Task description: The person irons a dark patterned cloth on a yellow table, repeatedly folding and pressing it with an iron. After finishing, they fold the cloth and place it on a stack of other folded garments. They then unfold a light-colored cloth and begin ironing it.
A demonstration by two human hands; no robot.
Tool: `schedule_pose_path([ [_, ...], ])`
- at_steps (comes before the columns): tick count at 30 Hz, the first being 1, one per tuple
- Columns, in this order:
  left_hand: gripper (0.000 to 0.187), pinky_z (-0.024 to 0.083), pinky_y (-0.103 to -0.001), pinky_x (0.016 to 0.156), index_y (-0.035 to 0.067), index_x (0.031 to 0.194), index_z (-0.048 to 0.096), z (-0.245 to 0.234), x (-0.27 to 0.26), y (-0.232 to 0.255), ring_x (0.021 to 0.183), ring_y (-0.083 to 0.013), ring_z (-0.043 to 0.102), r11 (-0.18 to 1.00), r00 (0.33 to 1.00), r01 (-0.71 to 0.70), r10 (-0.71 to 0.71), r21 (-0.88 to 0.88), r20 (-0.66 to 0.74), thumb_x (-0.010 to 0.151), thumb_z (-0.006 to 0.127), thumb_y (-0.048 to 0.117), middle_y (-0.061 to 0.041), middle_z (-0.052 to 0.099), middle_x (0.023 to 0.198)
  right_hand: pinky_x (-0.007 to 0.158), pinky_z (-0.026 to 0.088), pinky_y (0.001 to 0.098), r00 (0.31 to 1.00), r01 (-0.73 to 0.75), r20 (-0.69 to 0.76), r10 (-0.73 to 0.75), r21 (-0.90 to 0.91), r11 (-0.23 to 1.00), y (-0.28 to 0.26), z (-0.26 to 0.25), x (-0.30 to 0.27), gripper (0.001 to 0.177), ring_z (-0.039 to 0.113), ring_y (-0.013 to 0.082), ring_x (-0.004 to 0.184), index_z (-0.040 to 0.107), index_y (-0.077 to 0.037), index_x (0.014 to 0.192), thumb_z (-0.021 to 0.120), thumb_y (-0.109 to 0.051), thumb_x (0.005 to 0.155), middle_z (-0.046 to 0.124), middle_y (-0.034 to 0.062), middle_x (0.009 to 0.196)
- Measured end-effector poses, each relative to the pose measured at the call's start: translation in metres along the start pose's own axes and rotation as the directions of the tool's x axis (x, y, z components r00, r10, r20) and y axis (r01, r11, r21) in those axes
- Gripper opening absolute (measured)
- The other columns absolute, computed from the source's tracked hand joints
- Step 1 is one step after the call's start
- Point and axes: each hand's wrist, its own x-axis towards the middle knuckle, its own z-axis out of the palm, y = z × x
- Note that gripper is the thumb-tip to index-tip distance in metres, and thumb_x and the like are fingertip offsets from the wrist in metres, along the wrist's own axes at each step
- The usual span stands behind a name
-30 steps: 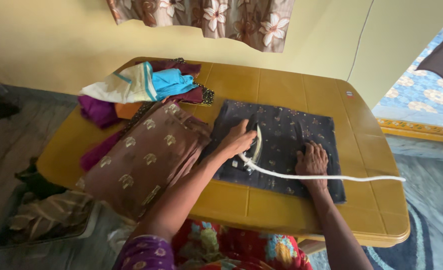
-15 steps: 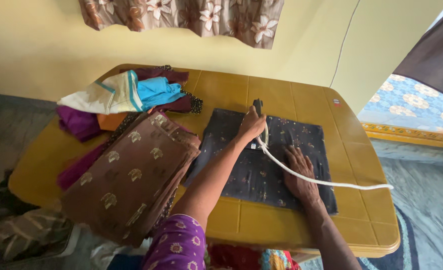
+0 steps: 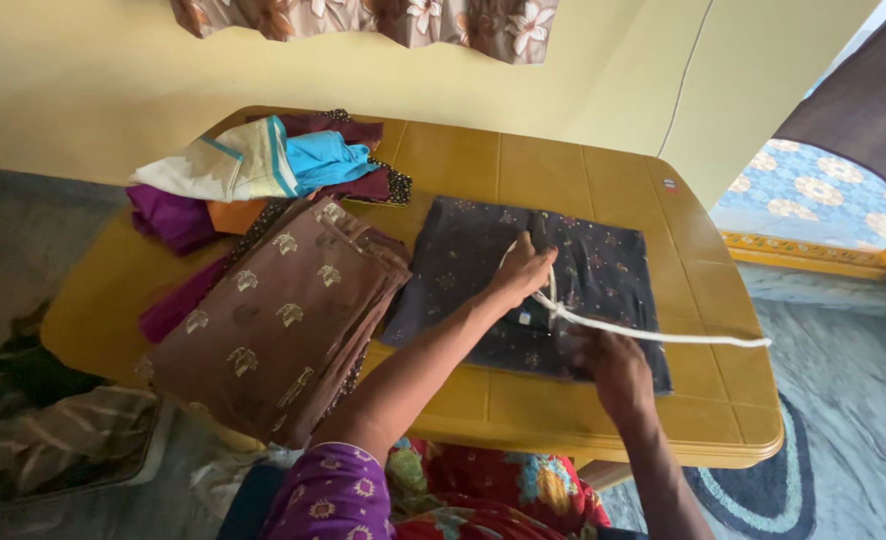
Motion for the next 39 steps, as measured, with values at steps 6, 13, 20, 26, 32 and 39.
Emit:
schedule_pose_path([
  [6, 0.027, 0.054, -0.049, 0.083, 0.003, 0.123, 0.061, -0.013, -0.002, -0.02, 0.091, -0.0355, 0.068, 0.893, 0.965, -0.26, 0.23, 0.367, 0.124, 0.101, 0.053, 0.018, -0.021, 0.073, 0.104, 0.076, 0.059, 0.0437, 0.999, 0.039, 0.014, -0.044, -0.776, 0.63, -0.061, 0.074, -0.079, 0.03, 0.075, 0.033, 0.089, 0.072, -0.001, 0.121, 0.058, -0.019, 0.101, 0.078, 0.0224, 0.103],
  [13, 0.027, 0.049, -0.048, 0.098, 0.004, 0.125, 0.068, -0.104, -0.048, -0.044, 0.111, -0.0381, 0.061, 0.655, 0.856, -0.411, 0.516, 0.634, 0.021, 0.103, 0.056, 0.016, -0.021, 0.07, 0.118, 0.104, 0.045, 0.0541, 0.826, 0.418, 0.245, -0.507, -0.871, 0.26, -0.054, 0.131, -0.013, 0.068, 0.055, 0.0473, 0.121, 0.041, 0.007, 0.145, 0.069, -0.028, 0.094, 0.058, 0.0329, 0.129],
  [20, 0.042, 0.037, -0.051, 0.115, 0.004, 0.139, 0.061, -0.123, -0.079, -0.062, 0.133, -0.0442, 0.048, 0.435, 0.813, -0.433, 0.566, 0.789, 0.134, 0.1, 0.057, 0.02, -0.024, 0.054, 0.145, 0.096, 0.048, 0.0524, 0.861, 0.253, 0.125, -0.493, -0.946, 0.202, -0.032, 0.142, 0.031, 0.066, 0.062, 0.0411, 0.106, 0.043, 0.006, 0.145, 0.066, -0.025, 0.091, 0.065, 0.0266, 0.114],
  [26, 0.044, 0.033, -0.059, 0.114, 0.006, 0.141, 0.06, -0.128, -0.089, -0.06, 0.135, -0.0459, 0.046, 0.475, 0.847, -0.414, 0.515, 0.777, 0.136, 0.101, 0.054, 0.023, -0.022, 0.051, 0.15, 0.096, 0.048, 0.0542, 0.798, 0.331, 0.216, -0.563, -0.937, 0.109, -0.064, 0.085, -0.008, 0.054, 0.062, 0.0442, 0.107, 0.054, 0.002, 0.139, 0.066, -0.012, 0.087, 0.067, 0.0253, 0.116],
  [32, 0.047, 0.029, -0.06, 0.115, 0.006, 0.144, 0.056, -0.124, -0.093, -0.066, 0.14, -0.0481, 0.04, 0.442, 0.843, -0.405, 0.519, 0.801, 0.14, 0.101, 0.053, 0.025, -0.023, 0.044, 0.155, 0.096, 0.05, 0.0525, 0.81, 0.194, 0.084, -0.581, -0.972, 0.13, -0.073, 0.045, -0.043, 0.051, 0.064, 0.0445, 0.108, 0.055, 0.001, 0.141, 0.065, -0.019, 0.096, 0.067, 0.0272, 0.115],
  [39, 0.046, 0.028, -0.06, 0.117, 0.009, 0.145, 0.056, -0.124, -0.095, -0.058, 0.142, -0.0481, 0.038, 0.468, 0.868, -0.372, 0.482, 0.801, 0.122, 0.104, 0.051, 0.029, -0.021, 0.042, 0.157, 0.096, 0.049, 0.0526, 0.77, 0.249, 0.171, -0.615, -0.967, 0.044, -0.061, 0.032, 0.03, 0.053, 0.063, 0.0469, 0.109, 0.054, 0.003, 0.143, 0.065, -0.02, 0.096, 0.066, 0.0292, 0.123],
])
